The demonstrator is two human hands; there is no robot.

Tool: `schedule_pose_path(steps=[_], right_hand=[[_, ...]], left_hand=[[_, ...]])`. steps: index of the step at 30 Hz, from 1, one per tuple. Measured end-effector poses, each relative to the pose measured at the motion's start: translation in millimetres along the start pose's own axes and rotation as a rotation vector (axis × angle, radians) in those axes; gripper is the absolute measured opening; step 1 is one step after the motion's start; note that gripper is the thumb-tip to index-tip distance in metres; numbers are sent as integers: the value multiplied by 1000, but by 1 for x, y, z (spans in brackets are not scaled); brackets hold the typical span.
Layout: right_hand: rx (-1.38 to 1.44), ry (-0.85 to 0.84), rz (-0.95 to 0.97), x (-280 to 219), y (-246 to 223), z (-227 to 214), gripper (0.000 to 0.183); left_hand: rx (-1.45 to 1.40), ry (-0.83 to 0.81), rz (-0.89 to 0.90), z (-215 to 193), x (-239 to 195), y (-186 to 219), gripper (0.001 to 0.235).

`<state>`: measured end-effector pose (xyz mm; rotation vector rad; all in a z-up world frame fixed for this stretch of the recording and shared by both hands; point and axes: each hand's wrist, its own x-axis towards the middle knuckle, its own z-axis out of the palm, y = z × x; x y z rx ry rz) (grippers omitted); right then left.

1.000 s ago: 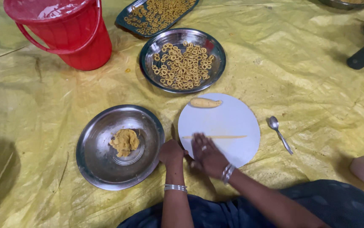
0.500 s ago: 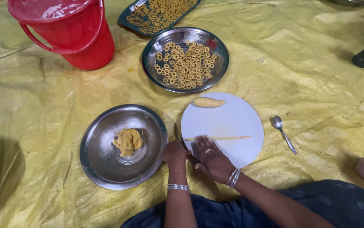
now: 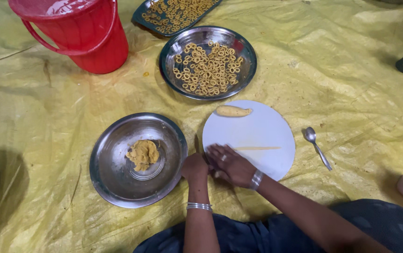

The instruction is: The person rolls small portions of dough into thin strips on a white board, then joins the ends to form ring shapes. The finished rings are placed into a metal tray. The person repeats this process with multiple pieces of dough.

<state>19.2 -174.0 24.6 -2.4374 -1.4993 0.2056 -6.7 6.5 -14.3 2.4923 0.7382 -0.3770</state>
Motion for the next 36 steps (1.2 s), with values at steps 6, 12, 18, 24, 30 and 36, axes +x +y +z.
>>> schedule_pose_path(steps=[6,12,18,24,30,36], right_hand=[[-58,42,373,-48,-13,-3,102],[-120,120,442,-3,30,-4,89],[-95,51,401,-41,-1,8,95],[-95,117,490,-84,-24,15,102],[-189,133,560,-16,53,-2,87],[-189,125,410,-49,37,-8,97]], left_hand=[[36,-89,-36,-19,-11,8,50],[55,-71,-14,-23,-19,9,46],[37,-112,-13,-23,-15,7,40],[37,-98,-37,-21,-15,8,43],[23,-133,-53,-23,-15,10,41],[74,-58,-4,-23,-19,9,47]])
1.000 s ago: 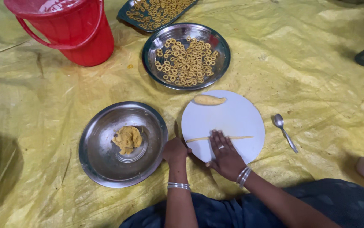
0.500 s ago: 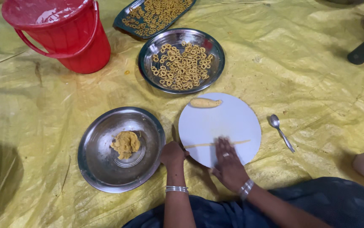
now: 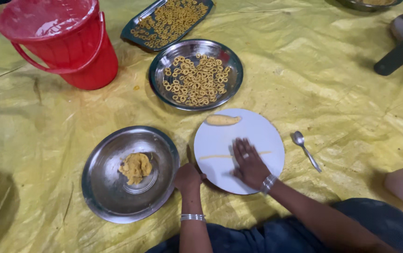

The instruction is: The person rolls small portions of dough into thin strips on a white board, then joins the ends to form ring shapes. The finished rings are placed into a metal tray. The person repeats this process with multiple pieces of dough.

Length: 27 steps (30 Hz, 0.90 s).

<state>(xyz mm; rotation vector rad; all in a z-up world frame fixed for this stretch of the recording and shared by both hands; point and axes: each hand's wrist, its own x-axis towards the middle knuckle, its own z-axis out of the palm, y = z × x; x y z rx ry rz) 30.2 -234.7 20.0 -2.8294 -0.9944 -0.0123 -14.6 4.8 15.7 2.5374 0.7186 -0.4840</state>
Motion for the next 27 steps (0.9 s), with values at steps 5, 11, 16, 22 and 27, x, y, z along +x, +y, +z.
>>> schedule_pose_path(steps=[5,11,16,22,27], right_hand=[[-5,-88,69,-65,-7,5,102],[-49,49,80,8,28,19,90],[-51,59,131,25,30,14,91],[21,-5,120,-52,-21,-3,102],[83,-18,6,-47,-48,5,100]], left_hand=[[-11,-52,-46,0,3,1,46],[17,-56,-39,-5,-1,1,51],[-26,-61,-44,-5,-3,1,46],[-3,-19,-23,-2,4,1,48],[7,-20,-32,2,4,-3,50]])
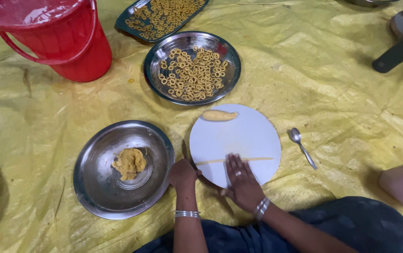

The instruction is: The person rolls small portions of dough into thin strips on a white board, then joins the ends to form ring shapes. The finished rings are placed into a metal tray. The person repeats this process with multiple pieces of dough.

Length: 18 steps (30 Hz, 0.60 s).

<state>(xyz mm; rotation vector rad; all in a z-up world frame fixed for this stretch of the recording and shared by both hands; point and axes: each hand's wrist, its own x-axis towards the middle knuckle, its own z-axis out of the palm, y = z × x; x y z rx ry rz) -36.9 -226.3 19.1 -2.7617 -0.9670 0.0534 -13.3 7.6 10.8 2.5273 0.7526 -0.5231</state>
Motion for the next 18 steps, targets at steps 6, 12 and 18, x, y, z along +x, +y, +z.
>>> schedule_pose_path(steps=[6,12,18], right_hand=[[-56,96,64,72,27,4,90],[-25,11,68,12,-6,8,102],[-85,43,96,25,-12,-3,94]], left_hand=[[-15,-3,6,-1,-2,4,51],[1,12,0,-8,-5,4,49],[-14,-27,-14,0,-1,2,43]])
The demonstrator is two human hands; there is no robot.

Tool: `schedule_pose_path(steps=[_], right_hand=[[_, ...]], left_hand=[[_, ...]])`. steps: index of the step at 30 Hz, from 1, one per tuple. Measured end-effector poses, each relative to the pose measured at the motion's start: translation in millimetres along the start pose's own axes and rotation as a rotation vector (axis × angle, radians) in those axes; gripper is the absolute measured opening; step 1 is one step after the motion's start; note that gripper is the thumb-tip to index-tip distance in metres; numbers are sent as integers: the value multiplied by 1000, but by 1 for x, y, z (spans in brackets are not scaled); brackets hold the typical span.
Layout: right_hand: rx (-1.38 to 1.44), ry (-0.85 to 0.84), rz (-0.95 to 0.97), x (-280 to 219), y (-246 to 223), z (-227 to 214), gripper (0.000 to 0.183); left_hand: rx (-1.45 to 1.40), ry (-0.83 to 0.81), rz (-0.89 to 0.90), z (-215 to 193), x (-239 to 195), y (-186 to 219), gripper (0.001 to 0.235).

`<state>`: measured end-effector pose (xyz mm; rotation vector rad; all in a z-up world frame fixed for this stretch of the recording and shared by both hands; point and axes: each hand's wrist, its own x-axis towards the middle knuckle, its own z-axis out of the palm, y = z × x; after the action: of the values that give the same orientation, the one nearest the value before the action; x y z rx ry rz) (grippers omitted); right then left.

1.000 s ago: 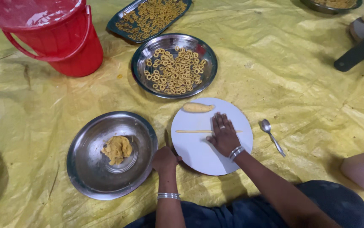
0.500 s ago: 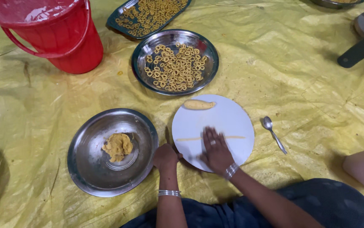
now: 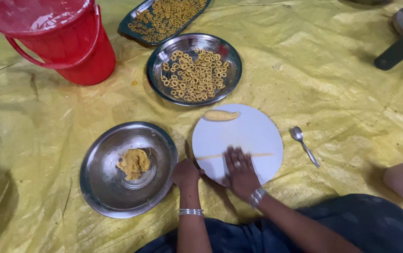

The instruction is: The person rolls small portions of dough into thin strips on a white board, then joins the ends to form ring shapes. The finished rings are placed into a metal tray. The person repeats this process with multiple pieces of dough.

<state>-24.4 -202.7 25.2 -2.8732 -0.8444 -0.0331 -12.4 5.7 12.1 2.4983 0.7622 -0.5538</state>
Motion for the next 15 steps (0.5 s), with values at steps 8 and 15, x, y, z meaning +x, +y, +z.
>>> schedule_pose_path(steps=[8,15], right_hand=[[-114,-136,264,45,51,-16,93],[61,46,-110,-58,83,15,101]], left_hand=[[-5,50,28,-2,-4,-1,41],[-55,6,8,-2,-1,-2,37]])
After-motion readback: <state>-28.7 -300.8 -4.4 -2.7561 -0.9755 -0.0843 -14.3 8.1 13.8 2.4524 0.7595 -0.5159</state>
